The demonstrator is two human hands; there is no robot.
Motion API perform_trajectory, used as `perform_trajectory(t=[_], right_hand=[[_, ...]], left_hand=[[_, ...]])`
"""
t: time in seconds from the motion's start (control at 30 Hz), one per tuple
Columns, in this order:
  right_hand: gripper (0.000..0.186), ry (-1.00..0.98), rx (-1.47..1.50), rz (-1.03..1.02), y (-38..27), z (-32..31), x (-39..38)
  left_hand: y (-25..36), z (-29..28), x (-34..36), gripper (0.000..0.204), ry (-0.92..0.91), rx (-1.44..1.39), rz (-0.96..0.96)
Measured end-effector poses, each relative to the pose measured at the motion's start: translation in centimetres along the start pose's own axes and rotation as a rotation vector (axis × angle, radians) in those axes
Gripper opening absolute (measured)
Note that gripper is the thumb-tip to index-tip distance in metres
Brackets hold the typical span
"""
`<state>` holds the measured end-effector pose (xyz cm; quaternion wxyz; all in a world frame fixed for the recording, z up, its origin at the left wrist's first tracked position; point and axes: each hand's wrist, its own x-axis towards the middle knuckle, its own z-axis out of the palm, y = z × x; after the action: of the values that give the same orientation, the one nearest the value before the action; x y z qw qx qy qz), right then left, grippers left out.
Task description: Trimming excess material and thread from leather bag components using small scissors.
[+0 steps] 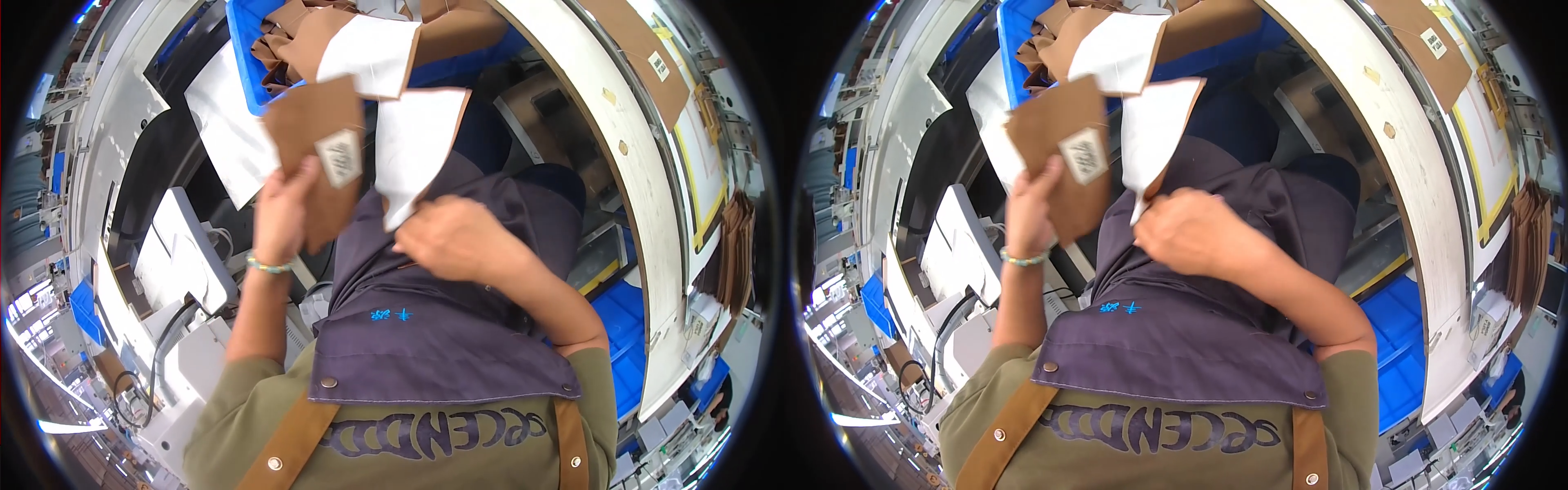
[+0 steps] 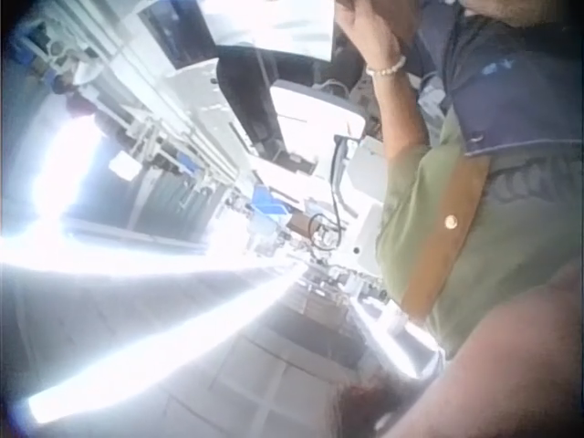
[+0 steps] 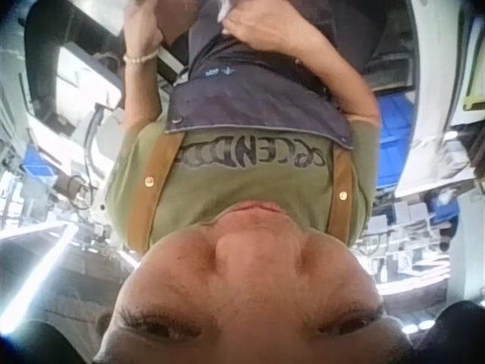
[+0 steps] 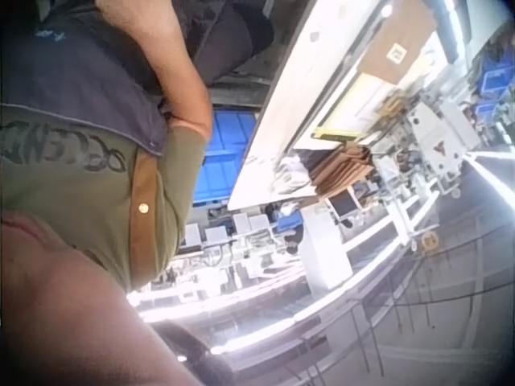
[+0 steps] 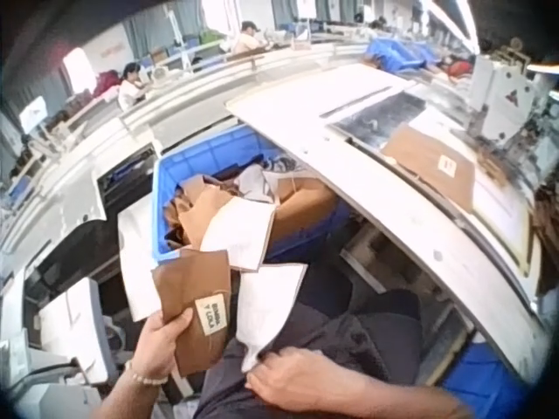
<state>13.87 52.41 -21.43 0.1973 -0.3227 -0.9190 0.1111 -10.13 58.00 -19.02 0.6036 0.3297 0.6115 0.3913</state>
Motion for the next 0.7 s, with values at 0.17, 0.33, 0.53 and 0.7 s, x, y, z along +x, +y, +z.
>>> perform_trajectory(t=[0.17,0.33,0.53,0.7], right_hand=[[0.015,-0.193,0.002,-0.133,-1.4,2.8,3.2],[0.021,-0.269,0.105,-0.102,-1.1,3.4,4.0],[0.026,-0.043,0.576,-0.031,-0.7,0.6,4.2],[0.026,0.618,0.886,0.381,4.8,-0.1,3.6]], left_hand=[[-4.2,3.8,-1.1,0.038,-0.306,-0.242,-0.075],[-3.0,2.9,-1.3,0.039,-0.345,-0.508,-0.168],[-3.1,0.8,0.6,0.028,-0.305,-0.215,-0.197],[-1.3,-1.1,0.1,0.025,-0.316,-0.011,-0.016]])
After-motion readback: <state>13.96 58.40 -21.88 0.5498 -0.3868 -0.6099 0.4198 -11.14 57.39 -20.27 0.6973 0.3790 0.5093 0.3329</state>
